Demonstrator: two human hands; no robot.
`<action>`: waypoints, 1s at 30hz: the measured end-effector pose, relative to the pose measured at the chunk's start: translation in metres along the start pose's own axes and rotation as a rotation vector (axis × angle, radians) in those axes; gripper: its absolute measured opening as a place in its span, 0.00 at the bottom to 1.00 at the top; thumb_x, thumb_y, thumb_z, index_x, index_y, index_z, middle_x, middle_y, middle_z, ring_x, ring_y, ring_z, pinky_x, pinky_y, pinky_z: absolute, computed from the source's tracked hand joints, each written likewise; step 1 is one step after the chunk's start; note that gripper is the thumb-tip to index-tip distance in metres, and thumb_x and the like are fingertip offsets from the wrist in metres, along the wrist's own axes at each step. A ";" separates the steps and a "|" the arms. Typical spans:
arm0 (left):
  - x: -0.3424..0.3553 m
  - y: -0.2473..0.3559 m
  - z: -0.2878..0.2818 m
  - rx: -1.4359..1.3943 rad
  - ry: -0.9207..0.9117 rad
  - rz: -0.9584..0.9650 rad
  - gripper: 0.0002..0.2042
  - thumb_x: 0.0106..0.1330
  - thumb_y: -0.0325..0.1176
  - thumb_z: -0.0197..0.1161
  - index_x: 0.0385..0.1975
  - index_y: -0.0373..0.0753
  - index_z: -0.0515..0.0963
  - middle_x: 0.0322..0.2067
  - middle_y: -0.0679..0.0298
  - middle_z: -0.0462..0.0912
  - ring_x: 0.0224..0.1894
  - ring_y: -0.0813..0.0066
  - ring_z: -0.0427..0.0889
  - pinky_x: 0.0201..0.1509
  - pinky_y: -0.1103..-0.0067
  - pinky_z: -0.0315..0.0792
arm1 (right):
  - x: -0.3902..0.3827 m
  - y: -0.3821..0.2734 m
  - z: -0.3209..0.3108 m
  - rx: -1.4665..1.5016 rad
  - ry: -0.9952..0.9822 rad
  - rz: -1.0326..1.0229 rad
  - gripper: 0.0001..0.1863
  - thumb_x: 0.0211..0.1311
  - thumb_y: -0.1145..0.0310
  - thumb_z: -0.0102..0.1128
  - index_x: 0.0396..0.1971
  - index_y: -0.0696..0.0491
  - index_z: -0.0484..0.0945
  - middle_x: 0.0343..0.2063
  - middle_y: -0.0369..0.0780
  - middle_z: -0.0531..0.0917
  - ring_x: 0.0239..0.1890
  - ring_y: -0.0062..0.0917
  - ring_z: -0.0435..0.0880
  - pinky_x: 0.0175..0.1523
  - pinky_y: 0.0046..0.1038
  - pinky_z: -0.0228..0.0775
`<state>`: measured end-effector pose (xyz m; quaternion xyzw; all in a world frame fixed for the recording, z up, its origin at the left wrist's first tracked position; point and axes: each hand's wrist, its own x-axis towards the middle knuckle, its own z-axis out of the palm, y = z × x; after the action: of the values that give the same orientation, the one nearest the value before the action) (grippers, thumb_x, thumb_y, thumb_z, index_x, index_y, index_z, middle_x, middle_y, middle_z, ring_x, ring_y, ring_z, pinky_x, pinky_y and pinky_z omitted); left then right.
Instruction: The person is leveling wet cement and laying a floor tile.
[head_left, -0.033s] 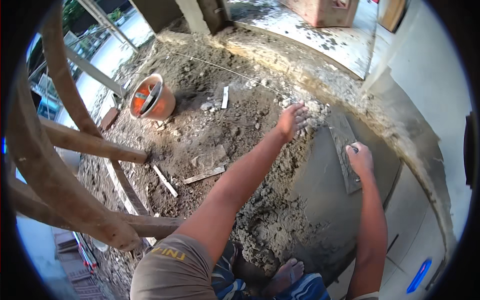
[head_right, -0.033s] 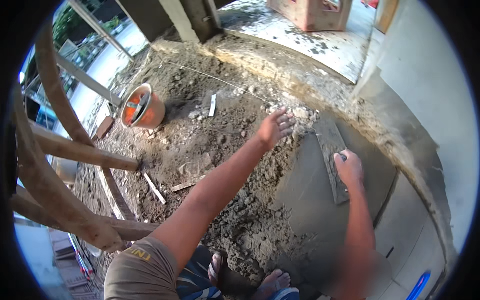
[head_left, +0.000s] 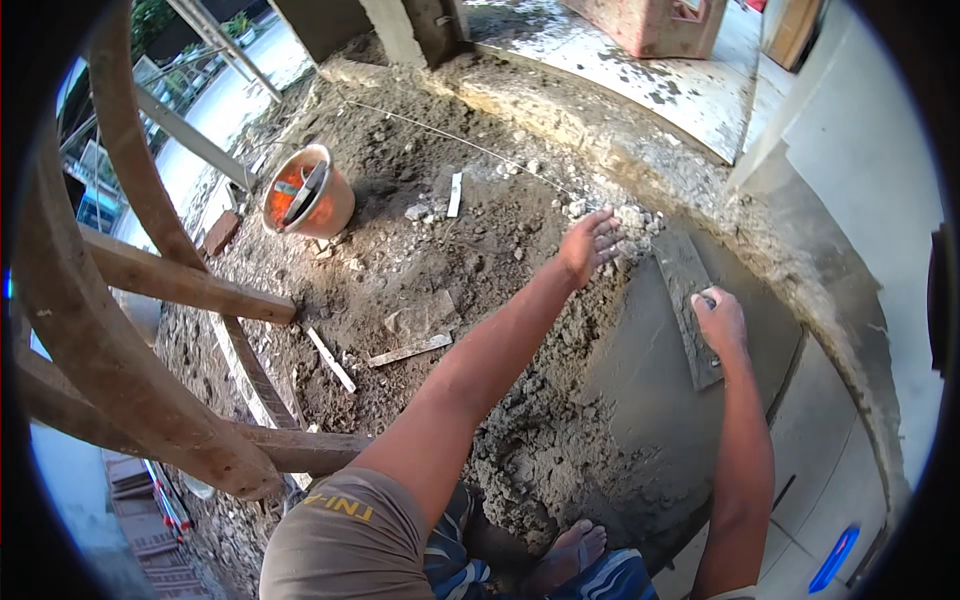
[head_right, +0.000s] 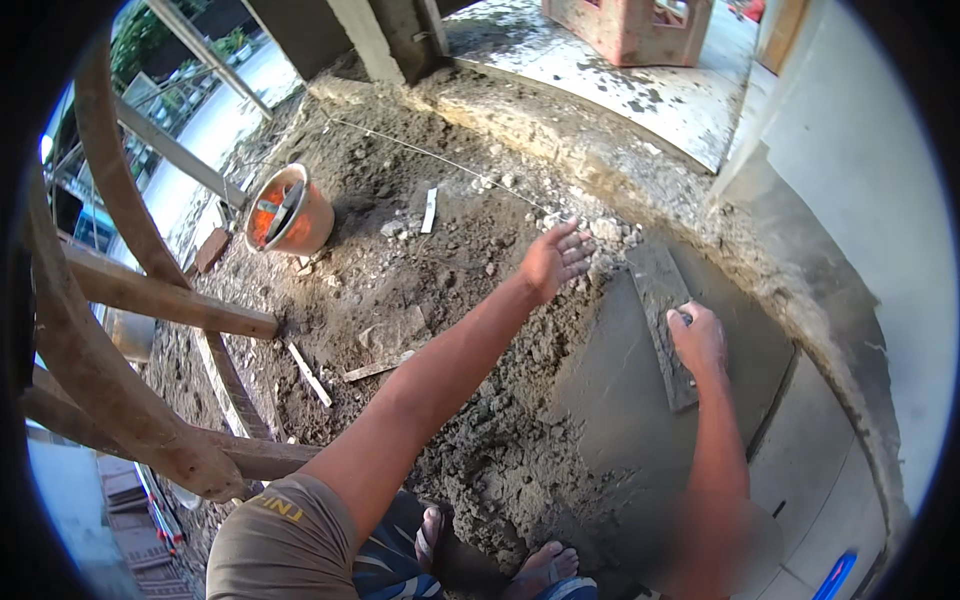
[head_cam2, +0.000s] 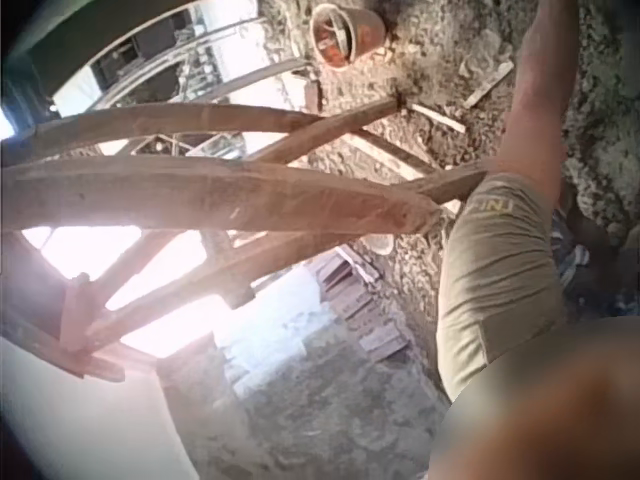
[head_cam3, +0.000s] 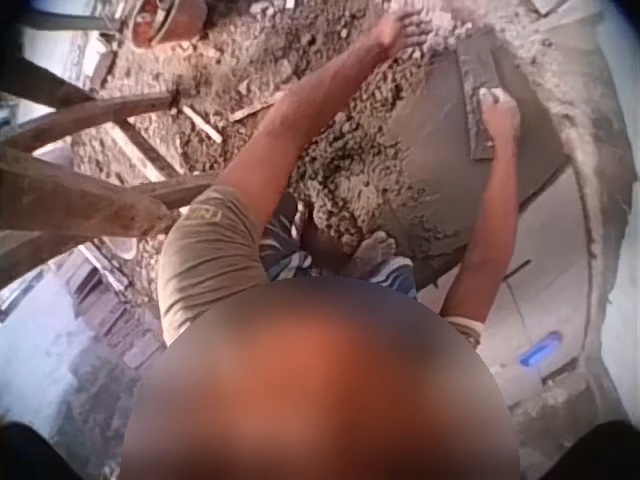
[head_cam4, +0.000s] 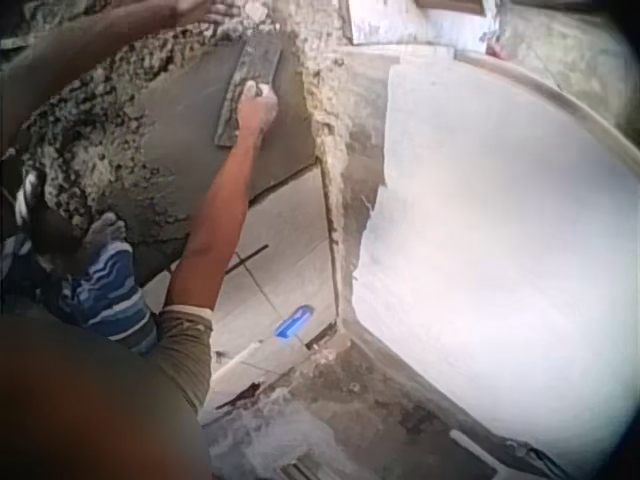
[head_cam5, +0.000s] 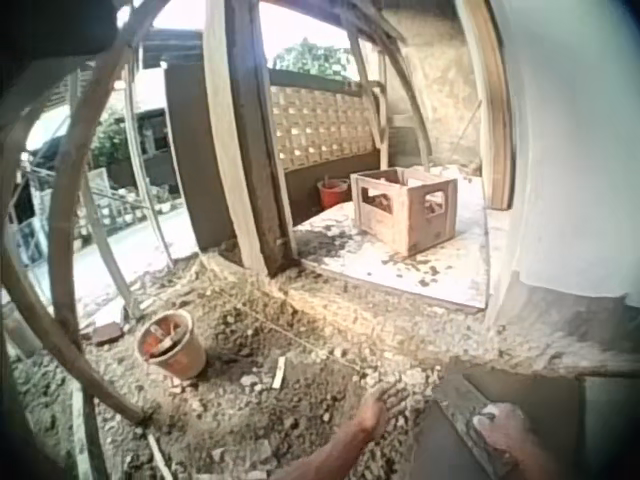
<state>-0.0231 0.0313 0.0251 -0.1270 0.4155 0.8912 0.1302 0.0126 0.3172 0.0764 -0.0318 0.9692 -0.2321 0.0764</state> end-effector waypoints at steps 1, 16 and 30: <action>0.000 -0.001 0.000 -0.011 0.001 0.025 0.35 0.70 0.54 0.56 0.72 0.42 0.56 0.63 0.58 0.71 0.65 0.58 0.70 0.68 0.62 0.64 | 0.003 -0.005 0.002 -0.013 -0.032 0.060 0.23 0.60 0.53 0.62 0.44 0.59 0.82 0.41 0.54 0.85 0.47 0.49 0.83 0.53 0.43 0.74; 0.001 -0.017 -0.021 -0.005 0.024 -0.036 0.32 0.69 0.52 0.60 0.69 0.44 0.62 0.61 0.59 0.71 0.63 0.61 0.72 0.64 0.62 0.67 | -0.225 -0.041 0.046 -0.124 -0.384 -0.111 0.23 0.60 0.46 0.61 0.47 0.47 0.84 0.35 0.50 0.86 0.37 0.49 0.86 0.45 0.47 0.78; 0.002 -0.031 -0.039 0.050 0.089 -0.055 0.25 0.74 0.48 0.51 0.67 0.44 0.69 0.67 0.53 0.67 0.63 0.58 0.73 0.63 0.61 0.70 | -0.271 -0.030 0.042 0.038 -0.278 -0.088 0.23 0.62 0.46 0.61 0.50 0.46 0.82 0.34 0.48 0.87 0.38 0.45 0.87 0.45 0.44 0.79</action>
<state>-0.0094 0.0204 -0.0221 -0.1745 0.4392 0.8702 0.1391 0.2872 0.2980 0.0889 -0.1045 0.9424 -0.2467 0.2005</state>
